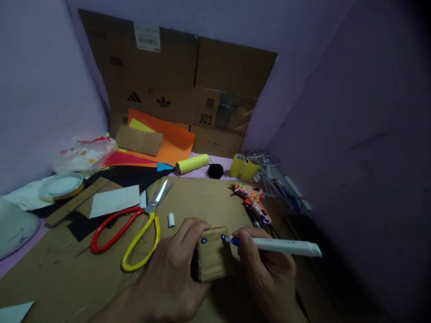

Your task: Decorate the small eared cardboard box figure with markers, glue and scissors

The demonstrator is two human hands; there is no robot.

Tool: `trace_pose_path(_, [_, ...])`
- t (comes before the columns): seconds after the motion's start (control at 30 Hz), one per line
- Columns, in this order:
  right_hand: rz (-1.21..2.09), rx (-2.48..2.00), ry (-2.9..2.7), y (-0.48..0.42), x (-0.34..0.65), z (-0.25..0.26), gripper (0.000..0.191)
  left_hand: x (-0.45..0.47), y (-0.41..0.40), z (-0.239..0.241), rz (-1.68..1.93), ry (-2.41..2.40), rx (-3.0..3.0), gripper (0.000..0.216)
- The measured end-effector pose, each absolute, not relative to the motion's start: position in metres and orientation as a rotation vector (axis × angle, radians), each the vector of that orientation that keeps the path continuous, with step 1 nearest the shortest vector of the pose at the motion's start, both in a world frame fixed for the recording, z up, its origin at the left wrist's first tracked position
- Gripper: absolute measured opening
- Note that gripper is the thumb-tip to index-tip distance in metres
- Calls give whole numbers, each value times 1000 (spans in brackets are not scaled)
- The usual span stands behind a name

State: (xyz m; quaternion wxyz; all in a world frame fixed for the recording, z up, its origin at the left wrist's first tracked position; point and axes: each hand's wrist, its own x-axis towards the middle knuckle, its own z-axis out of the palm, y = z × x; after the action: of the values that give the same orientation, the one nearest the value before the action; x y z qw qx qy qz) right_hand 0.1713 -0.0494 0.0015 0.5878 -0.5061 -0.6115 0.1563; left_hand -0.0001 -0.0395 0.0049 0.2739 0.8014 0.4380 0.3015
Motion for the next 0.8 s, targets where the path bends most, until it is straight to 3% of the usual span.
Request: trace_pose_path(0.8, [330,-1248,-1319,-47,171,2,17,-2,-39,8,781,1158,2196,58])
